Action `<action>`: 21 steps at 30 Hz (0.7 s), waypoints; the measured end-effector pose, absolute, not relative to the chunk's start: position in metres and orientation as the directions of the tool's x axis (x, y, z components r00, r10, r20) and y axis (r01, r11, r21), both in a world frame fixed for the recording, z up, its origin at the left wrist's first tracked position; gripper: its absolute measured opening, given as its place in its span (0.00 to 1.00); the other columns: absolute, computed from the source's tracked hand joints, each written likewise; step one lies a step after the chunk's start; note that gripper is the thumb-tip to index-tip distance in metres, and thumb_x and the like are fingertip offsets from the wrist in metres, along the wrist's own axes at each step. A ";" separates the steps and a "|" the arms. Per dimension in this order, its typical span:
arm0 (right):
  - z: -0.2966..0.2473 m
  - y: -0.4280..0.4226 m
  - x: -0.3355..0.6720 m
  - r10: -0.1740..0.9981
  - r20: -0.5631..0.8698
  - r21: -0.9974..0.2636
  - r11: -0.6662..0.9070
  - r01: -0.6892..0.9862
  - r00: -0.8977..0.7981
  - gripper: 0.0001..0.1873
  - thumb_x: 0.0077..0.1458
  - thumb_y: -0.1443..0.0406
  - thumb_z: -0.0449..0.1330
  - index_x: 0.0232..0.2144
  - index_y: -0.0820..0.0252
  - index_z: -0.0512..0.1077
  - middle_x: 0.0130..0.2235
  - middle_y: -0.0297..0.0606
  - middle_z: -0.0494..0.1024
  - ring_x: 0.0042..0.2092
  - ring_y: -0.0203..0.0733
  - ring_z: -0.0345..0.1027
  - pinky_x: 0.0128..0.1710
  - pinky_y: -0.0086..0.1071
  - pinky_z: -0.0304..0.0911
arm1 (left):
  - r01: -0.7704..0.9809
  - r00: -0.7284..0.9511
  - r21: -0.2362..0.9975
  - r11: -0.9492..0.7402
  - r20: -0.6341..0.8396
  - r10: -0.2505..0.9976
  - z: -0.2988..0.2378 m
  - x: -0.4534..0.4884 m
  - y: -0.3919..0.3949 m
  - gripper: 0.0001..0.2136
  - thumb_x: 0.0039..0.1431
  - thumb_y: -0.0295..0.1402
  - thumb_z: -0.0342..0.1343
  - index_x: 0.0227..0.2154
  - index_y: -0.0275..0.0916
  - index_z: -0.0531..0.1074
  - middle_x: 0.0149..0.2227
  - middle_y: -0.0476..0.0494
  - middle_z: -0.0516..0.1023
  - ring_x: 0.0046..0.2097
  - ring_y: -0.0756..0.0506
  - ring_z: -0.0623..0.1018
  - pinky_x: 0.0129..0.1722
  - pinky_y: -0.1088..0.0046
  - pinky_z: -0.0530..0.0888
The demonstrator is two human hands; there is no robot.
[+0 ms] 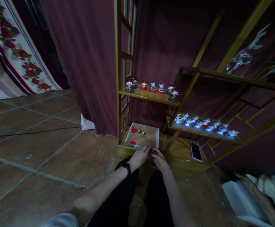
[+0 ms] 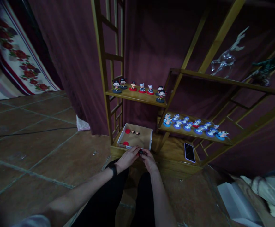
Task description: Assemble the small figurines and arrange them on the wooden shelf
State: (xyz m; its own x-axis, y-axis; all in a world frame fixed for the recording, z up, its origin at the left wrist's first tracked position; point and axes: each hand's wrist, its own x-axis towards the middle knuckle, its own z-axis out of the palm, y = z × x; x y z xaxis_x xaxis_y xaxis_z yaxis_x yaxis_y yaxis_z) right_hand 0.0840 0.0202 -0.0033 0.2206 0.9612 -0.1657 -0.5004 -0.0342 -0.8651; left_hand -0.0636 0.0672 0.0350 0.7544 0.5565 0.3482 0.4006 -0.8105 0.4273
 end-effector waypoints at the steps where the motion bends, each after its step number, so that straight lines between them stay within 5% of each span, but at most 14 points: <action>1: 0.000 0.018 0.083 0.965 -0.157 -0.858 -0.029 -0.512 0.209 0.15 0.33 0.69 0.66 0.29 0.56 0.70 0.33 0.31 0.76 0.37 0.37 0.68 0.40 0.32 0.62 | 0.411 0.743 0.443 -0.797 0.344 0.574 0.036 -0.065 0.067 0.20 0.55 0.25 0.47 0.51 0.42 0.59 0.51 0.42 0.66 0.52 0.46 0.68 0.51 0.65 0.66; 7: 0.010 0.014 0.080 0.974 -0.167 -0.793 -0.041 -0.608 0.152 0.16 0.38 0.61 0.65 0.33 0.56 0.71 0.36 0.35 0.78 0.37 0.42 0.72 0.39 0.38 0.64 | 0.389 0.565 0.590 -0.708 0.454 0.689 0.079 -0.072 0.078 0.17 0.51 0.29 0.54 0.45 0.42 0.66 0.45 0.43 0.71 0.48 0.43 0.71 0.47 0.64 0.69; 16: 0.007 0.019 0.083 0.943 -0.248 -0.753 -0.043 -0.656 0.223 0.13 0.36 0.63 0.66 0.29 0.58 0.72 0.31 0.37 0.79 0.34 0.41 0.73 0.38 0.36 0.65 | 0.270 0.267 0.578 -0.770 0.723 0.637 0.287 -0.058 0.139 0.24 0.48 0.38 0.57 0.49 0.41 0.61 0.44 0.44 0.72 0.46 0.45 0.72 0.46 0.67 0.67; 21: 0.008 0.018 0.084 0.951 -0.219 -0.754 -0.023 -0.657 0.218 0.14 0.36 0.61 0.66 0.29 0.59 0.72 0.32 0.39 0.79 0.34 0.41 0.72 0.37 0.35 0.65 | 0.260 0.314 0.685 -0.681 0.607 0.730 0.330 -0.018 0.184 0.27 0.40 0.37 0.63 0.44 0.35 0.63 0.34 0.45 0.74 0.35 0.48 0.74 0.36 0.72 0.68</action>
